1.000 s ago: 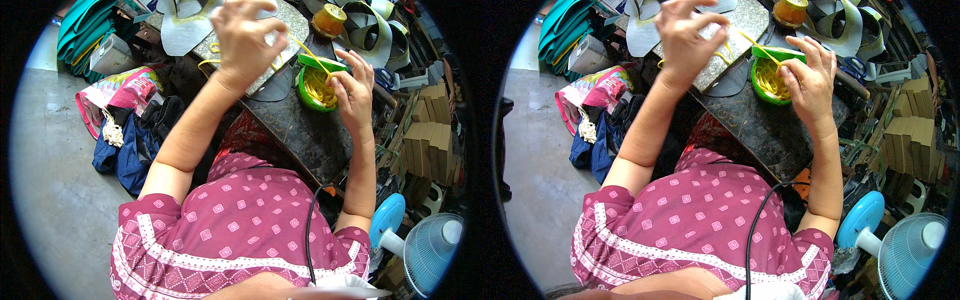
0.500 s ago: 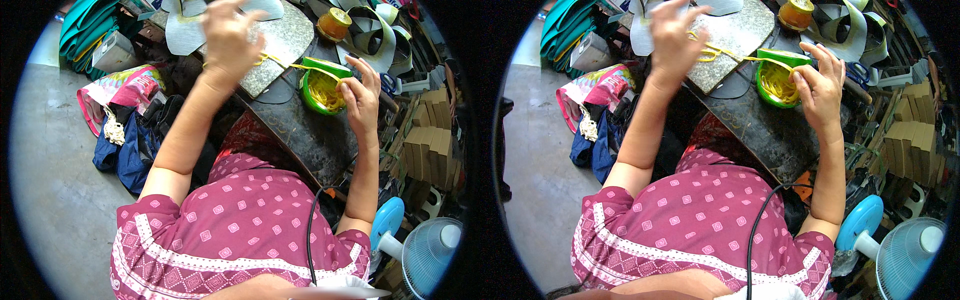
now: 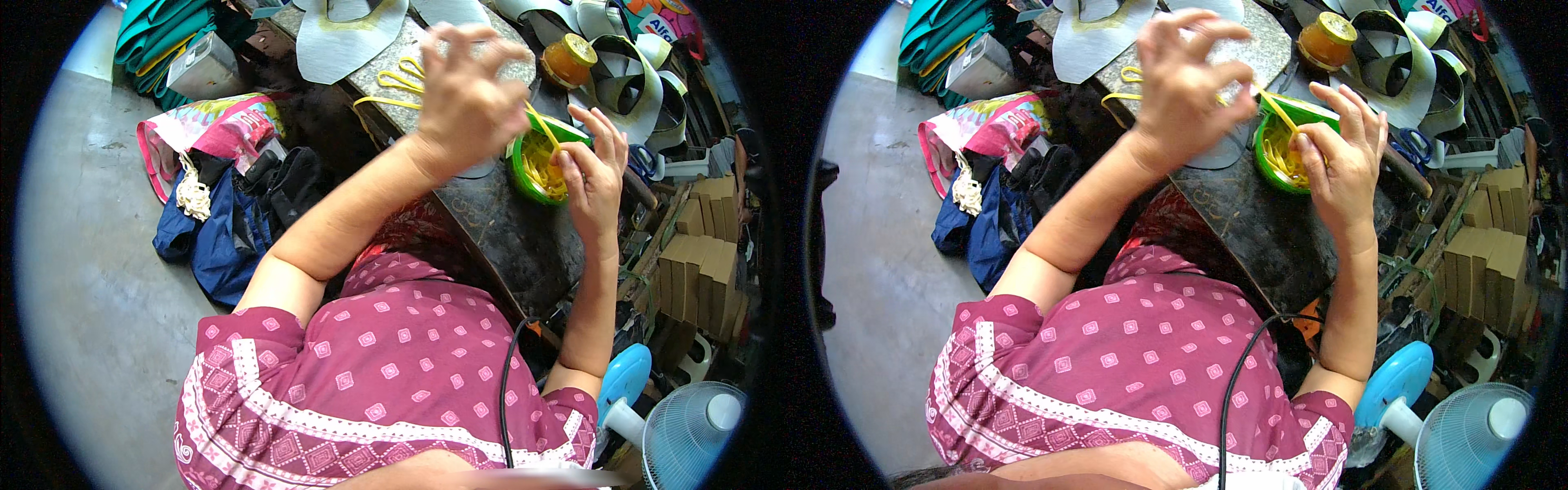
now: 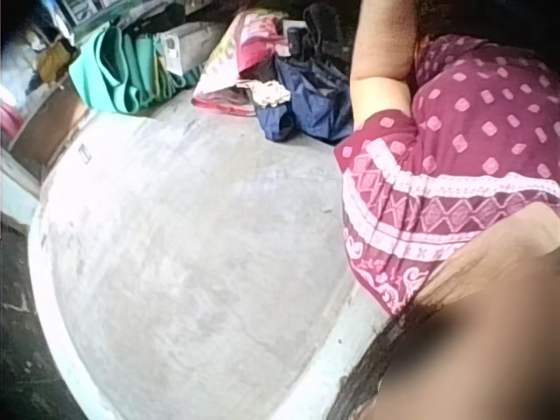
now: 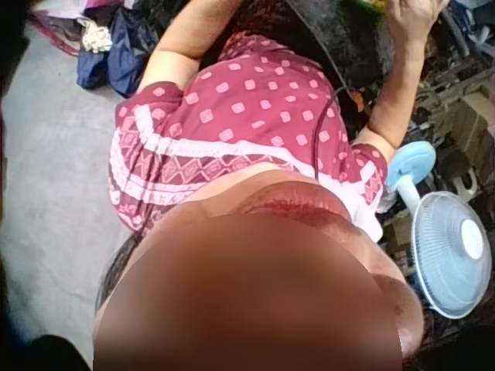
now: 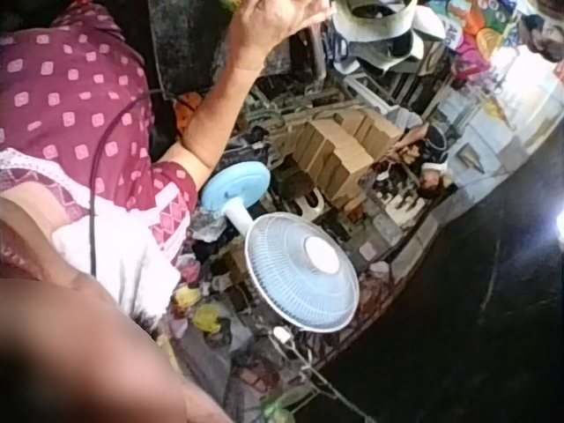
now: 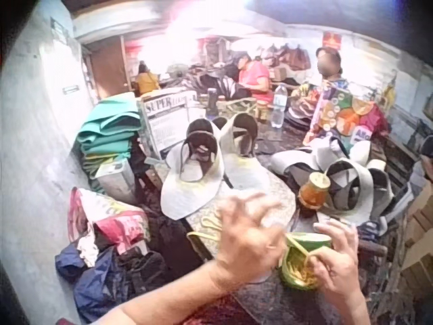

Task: The person handles a small jar of orange substance, then opens a green container and pulls out yellow elastic cords. They repeatedly pull and arrange the cords on the table, then close the container and place the jar aside. The person briefly reaches into a bag of dark fabric items at the end.

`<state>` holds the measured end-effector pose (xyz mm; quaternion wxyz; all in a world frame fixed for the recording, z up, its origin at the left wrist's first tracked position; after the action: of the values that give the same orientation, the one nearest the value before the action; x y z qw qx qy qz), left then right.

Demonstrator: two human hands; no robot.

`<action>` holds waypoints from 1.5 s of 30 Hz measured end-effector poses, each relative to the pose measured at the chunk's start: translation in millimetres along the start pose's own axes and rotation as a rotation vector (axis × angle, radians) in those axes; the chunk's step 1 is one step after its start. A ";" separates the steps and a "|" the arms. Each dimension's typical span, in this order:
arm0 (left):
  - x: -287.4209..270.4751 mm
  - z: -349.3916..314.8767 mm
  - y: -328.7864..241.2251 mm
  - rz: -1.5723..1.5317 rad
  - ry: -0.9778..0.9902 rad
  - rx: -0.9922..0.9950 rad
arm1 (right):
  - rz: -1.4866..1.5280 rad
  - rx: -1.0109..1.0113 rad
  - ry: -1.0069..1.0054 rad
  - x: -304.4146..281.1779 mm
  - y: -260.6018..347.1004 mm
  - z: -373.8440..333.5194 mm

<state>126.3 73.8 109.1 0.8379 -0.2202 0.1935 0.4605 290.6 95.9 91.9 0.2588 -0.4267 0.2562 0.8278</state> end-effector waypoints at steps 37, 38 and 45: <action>25.7 -5.4 -32.2 -0.253 0.032 -0.009 | 0.062 0.000 -0.052 -7.0 -2.4 3.3; 26.5 -4.4 -32.3 -0.256 0.038 -0.012 | 0.062 0.000 -0.051 -7.2 -2.8 3.5; -0.6 13.3 9.7 -0.052 -0.095 -0.008 | 0.020 -0.004 -0.001 -0.9 -4.5 -3.2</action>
<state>119.4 85.4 118.5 0.8570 -0.2065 0.1458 0.4491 295.8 96.9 90.1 0.2498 -0.4245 0.2586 0.8310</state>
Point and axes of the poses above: each hand's wrist, its own z-axis towards the middle knuckle, its own x-axis out of the palm, y = z × x, the point moved 10 cm from there along z, towards the middle knuckle, and after that the axes turned 1 degree about y, right-handed, at the moved point
